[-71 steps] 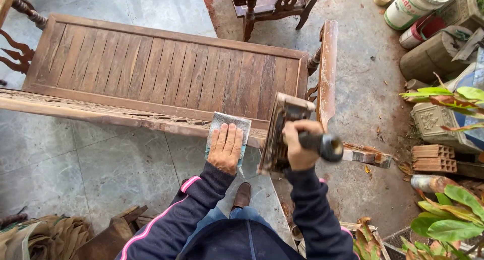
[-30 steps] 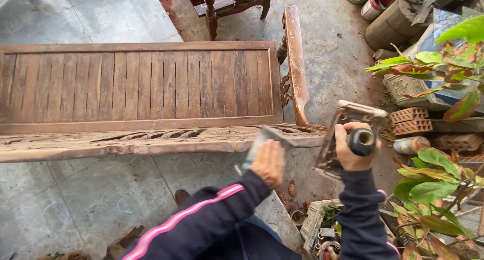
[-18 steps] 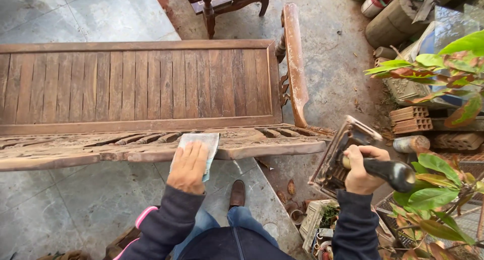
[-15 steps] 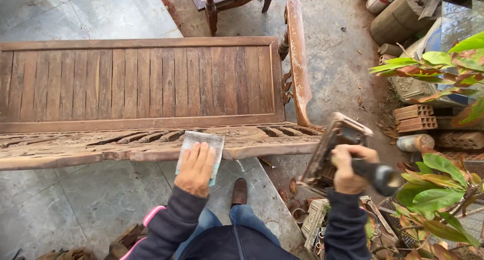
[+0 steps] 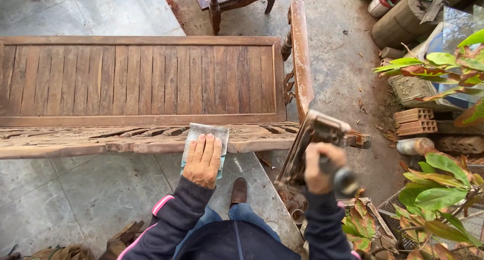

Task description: Sanding a wooden bench using handheld sandpaper and an electric power sander.

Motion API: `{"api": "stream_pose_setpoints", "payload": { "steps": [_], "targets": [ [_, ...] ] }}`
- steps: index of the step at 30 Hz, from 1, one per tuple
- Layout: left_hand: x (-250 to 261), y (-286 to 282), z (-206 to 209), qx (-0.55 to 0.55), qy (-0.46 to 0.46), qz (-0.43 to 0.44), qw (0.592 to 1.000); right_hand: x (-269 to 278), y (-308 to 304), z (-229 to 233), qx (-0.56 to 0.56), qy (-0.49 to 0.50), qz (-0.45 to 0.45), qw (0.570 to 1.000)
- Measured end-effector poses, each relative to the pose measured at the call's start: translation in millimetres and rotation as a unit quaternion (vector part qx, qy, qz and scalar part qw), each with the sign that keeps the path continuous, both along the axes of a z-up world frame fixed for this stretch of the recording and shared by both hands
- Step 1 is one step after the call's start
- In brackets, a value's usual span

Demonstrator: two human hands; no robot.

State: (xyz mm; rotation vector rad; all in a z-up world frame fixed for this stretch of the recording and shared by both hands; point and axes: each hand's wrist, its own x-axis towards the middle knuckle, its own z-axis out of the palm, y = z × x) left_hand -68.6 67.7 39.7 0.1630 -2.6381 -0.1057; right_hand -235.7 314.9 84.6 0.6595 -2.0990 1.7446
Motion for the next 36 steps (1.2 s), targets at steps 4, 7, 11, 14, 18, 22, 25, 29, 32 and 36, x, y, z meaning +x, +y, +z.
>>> {"api": "stream_pose_setpoints", "payload": {
  "steps": [4, 7, 11, 14, 18, 22, 25, 29, 32, 36],
  "targets": [
    [-0.8, 0.7, -2.9, -0.005, 0.006, 0.001, 1.0, -75.1, -2.0, -15.9, -0.08, -0.08, -0.091, 0.989],
    [-2.4, 1.3, -4.1, -0.009, 0.005, 0.011, 1.0, -54.4, -10.3, -4.8, -0.088, -0.135, -0.099, 0.982],
    [-3.6, 4.4, -7.2, 0.0, 0.022, 0.013, 1.0, 3.1, -17.3, -9.2, 0.012, -0.007, -0.002, 1.0],
    [-7.1, 2.5, -4.2, 0.005, 0.016, 0.014, 1.0, -11.1, -26.9, -16.8, 0.058, 0.043, -0.008, 0.997],
    [-4.3, 4.2, -7.9, 0.001, 0.012, 0.016, 1.0, -45.4, -38.9, -15.0, 0.02, 0.022, -0.019, 0.999],
    [-5.4, 4.6, -7.3, 0.001, 0.02, 0.024, 1.0, -10.6, -47.4, 0.0, -0.009, -0.048, 0.001, 0.999],
    [-5.8, 6.3, -12.7, 0.001, 0.024, 0.027, 0.999, 32.8, -49.7, 16.2, 0.069, 0.02, 0.035, 0.997],
    [-4.0, 6.0, -12.1, -0.007, 0.02, 0.02, 1.0, 18.6, -68.7, -2.1, 0.02, -0.016, 0.043, 0.999],
    [-4.4, 5.6, -7.0, -0.013, 0.01, 0.02, 1.0, 12.4, -80.6, -3.7, -0.016, 0.027, 0.011, 0.999],
    [-4.2, 6.5, -9.3, -0.011, 0.008, 0.027, 1.0, 31.3, -67.5, 17.2, -0.059, -0.06, 0.144, 0.986]
  ]
}}
